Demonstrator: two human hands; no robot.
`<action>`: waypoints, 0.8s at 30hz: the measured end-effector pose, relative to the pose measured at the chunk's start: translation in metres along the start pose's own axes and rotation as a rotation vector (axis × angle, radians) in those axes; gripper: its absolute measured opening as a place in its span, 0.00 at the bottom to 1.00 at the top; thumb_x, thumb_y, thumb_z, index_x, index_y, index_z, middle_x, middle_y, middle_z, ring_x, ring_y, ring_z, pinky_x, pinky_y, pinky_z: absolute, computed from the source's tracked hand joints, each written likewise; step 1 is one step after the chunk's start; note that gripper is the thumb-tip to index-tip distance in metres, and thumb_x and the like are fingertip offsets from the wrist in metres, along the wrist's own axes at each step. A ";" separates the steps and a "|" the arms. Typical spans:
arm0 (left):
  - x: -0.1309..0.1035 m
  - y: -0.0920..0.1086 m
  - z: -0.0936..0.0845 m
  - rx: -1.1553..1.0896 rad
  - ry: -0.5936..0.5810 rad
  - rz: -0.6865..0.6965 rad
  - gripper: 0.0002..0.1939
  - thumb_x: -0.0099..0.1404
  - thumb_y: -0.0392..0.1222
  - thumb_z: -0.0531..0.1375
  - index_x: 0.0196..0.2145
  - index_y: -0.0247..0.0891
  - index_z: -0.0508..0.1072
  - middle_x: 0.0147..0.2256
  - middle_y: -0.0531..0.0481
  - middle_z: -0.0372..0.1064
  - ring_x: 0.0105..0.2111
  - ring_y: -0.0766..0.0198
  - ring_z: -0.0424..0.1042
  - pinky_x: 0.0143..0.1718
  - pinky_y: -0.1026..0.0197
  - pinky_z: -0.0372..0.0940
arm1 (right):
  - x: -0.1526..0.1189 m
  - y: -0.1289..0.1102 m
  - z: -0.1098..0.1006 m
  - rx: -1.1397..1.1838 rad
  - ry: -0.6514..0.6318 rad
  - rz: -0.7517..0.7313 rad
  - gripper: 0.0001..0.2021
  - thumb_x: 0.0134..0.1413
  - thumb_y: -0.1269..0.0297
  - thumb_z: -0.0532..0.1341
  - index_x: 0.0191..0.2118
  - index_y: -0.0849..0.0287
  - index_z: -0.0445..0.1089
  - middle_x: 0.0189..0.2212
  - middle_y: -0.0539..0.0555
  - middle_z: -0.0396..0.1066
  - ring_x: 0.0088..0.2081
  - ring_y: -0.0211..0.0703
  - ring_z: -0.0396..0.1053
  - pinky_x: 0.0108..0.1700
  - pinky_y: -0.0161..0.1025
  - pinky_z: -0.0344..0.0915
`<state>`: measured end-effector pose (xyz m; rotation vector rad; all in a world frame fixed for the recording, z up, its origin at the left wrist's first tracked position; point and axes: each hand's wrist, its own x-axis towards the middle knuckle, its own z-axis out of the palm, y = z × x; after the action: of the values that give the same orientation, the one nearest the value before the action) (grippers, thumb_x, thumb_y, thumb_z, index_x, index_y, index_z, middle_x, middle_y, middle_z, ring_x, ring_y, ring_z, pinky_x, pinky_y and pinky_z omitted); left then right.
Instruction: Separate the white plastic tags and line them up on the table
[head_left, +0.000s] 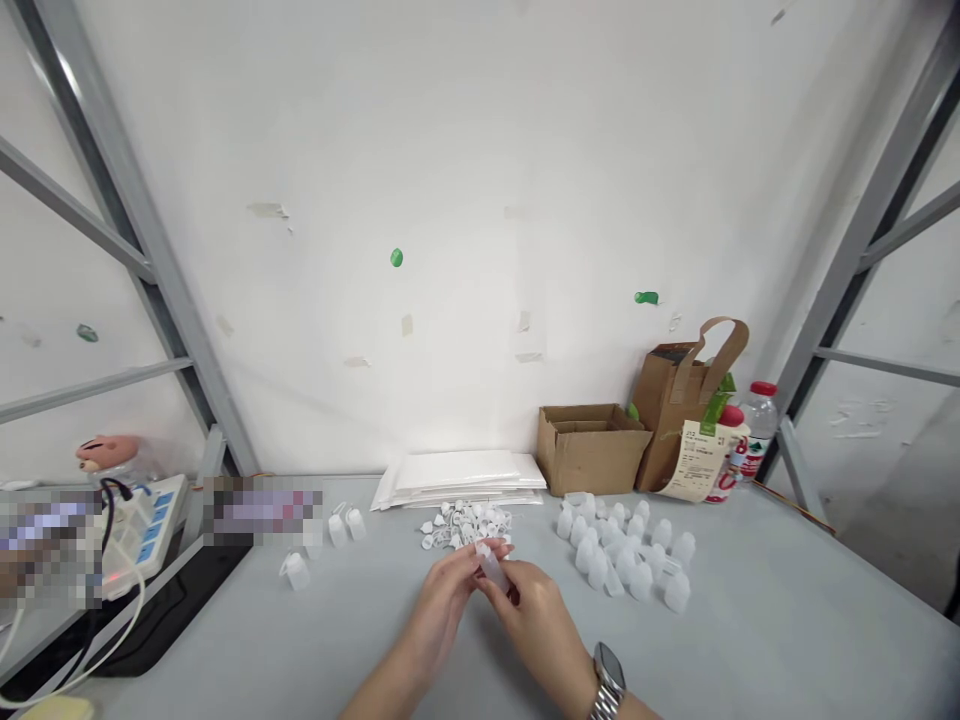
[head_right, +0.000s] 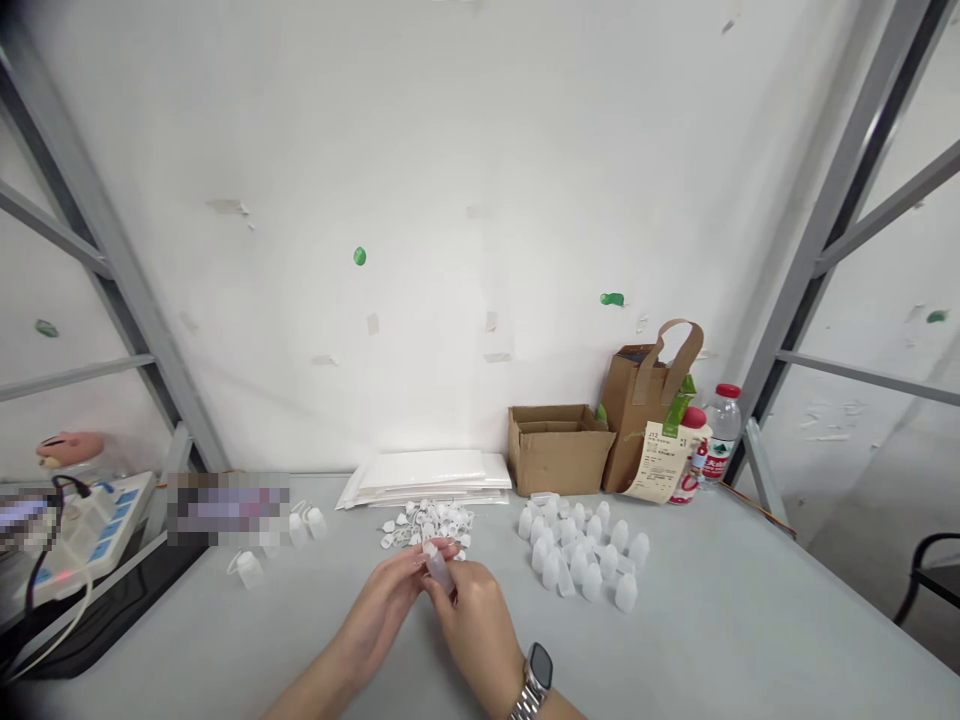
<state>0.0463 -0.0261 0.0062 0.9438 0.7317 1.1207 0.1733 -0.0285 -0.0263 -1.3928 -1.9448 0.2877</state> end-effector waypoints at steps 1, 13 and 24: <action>0.000 0.000 0.000 -0.003 0.004 0.005 0.15 0.55 0.43 0.58 0.39 0.34 0.75 0.42 0.41 0.73 0.49 0.50 0.65 0.51 0.53 0.55 | -0.001 0.002 0.001 -0.028 0.024 -0.033 0.10 0.57 0.62 0.54 0.28 0.60 0.67 0.23 0.52 0.69 0.25 0.40 0.65 0.28 0.33 0.57; 0.001 -0.010 0.002 -0.097 0.051 0.026 0.16 0.55 0.43 0.58 0.41 0.38 0.75 0.44 0.44 0.73 0.52 0.52 0.62 0.54 0.53 0.51 | 0.000 -0.001 0.001 -0.470 0.360 -0.394 0.13 0.60 0.69 0.48 0.27 0.59 0.64 0.20 0.52 0.64 0.23 0.42 0.61 0.27 0.38 0.54; 0.003 -0.015 -0.002 -0.173 0.015 -0.024 0.16 0.55 0.40 0.56 0.42 0.36 0.74 0.45 0.44 0.72 0.53 0.53 0.61 0.55 0.52 0.49 | -0.002 0.002 0.003 -0.220 0.203 -0.223 0.12 0.59 0.65 0.50 0.27 0.59 0.65 0.21 0.53 0.67 0.24 0.41 0.64 0.27 0.36 0.56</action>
<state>0.0513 -0.0246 -0.0082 0.7792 0.6457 1.1514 0.1731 -0.0289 -0.0303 -1.2691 -1.9817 -0.1712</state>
